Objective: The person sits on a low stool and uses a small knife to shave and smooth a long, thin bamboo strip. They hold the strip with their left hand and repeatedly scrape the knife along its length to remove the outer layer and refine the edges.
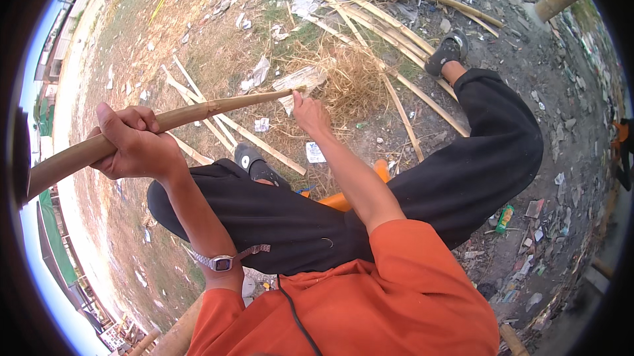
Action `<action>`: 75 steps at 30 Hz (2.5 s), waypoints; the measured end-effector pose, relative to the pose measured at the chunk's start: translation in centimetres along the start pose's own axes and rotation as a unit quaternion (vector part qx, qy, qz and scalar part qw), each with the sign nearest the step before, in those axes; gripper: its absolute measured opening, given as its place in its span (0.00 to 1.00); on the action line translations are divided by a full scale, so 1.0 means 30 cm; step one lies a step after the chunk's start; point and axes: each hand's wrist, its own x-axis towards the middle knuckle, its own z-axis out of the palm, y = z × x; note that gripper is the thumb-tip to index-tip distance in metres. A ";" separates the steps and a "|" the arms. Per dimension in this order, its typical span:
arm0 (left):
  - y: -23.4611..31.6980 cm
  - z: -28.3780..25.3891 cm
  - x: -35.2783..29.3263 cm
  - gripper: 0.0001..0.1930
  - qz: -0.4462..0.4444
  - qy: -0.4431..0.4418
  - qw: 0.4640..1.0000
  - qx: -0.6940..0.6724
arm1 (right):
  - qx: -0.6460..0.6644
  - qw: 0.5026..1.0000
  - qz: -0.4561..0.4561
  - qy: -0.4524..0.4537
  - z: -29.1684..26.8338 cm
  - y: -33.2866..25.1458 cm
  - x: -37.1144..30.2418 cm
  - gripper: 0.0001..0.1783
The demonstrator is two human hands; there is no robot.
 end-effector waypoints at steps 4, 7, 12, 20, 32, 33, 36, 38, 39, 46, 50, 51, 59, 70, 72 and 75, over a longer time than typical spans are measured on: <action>0.006 0.020 -0.012 0.19 -0.004 -0.026 0.999 -0.031 | -0.098 0.994 -0.005 0.047 0.010 0.145 0.020 0.38; 0.006 0.022 -0.014 0.16 -0.006 -0.014 1.000 -0.008 | -0.105 0.994 0.013 -0.011 -0.026 0.074 0.048 0.37; 0.023 0.039 -0.043 0.17 -0.017 -0.033 0.999 -0.036 | -0.176 0.977 -0.086 0.086 0.004 0.196 0.061 0.36; 0.019 0.009 -0.013 0.17 -0.025 0.013 1.000 -0.009 | -0.335 0.922 -0.194 -0.019 -0.159 0.100 0.159 0.32; 0.010 -0.031 -0.013 0.17 -0.046 -0.045 0.996 -0.064 | 0.106 0.991 -0.053 -0.055 -0.297 -0.350 -0.256 0.37; 0.011 -0.032 -0.016 0.17 -0.045 -0.050 0.996 -0.064 | 0.117 0.990 -0.045 -0.072 -0.287 -0.336 -0.266 0.37; 0.028 -0.028 -0.024 0.16 -0.047 -0.048 0.995 -0.070 | 0.140 0.986 -0.036 -0.078 -0.265 -0.302 -0.304 0.36; 0.022 -0.051 -0.021 0.16 -0.043 -0.050 0.995 -0.070 | 0.131 0.987 -0.035 -0.082 -0.254 -0.282 -0.336 0.36; 0.021 -0.057 -0.022 0.17 -0.044 -0.052 0.995 -0.077 | 0.132 0.988 -0.052 -0.068 -0.246 -0.272 -0.344 0.35; 0.007 -0.062 -0.019 0.14 -0.040 -0.055 0.994 -0.085 | 0.069 0.995 -0.065 0.042 -0.117 -0.189 -0.343 0.32; 0.003 -0.074 -0.002 0.14 -0.024 -0.042 0.996 -0.069 | 0.056 0.995 -0.088 -0.006 -0.198 -0.288 -0.405 0.31; 0.006 -0.073 -0.004 0.14 -0.023 -0.047 0.996 -0.071 | 0.064 0.994 -0.092 0.003 -0.186 -0.278 -0.406 0.30; 0.013 -0.071 -0.012 0.14 -0.021 -0.056 0.995 -0.075 | 0.011 0.997 -0.076 0.018 -0.209 -0.277 -0.404 0.29; 0.022 -0.036 -0.036 0.14 -0.028 -0.078 0.993 -0.086 | -0.062 0.997 -0.025 0.025 -0.116 -0.150 -0.308 0.29; 0.035 -0.020 -0.043 0.14 -0.021 -0.080 0.993 -0.087 | -0.081 0.996 0.014 0.031 -0.089 -0.039 -0.253 0.30; 0.024 -0.017 -0.045 0.13 -0.006 -0.096 0.991 -0.092 | -0.078 0.994 0.045 0.068 -0.113 -0.029 -0.296 0.30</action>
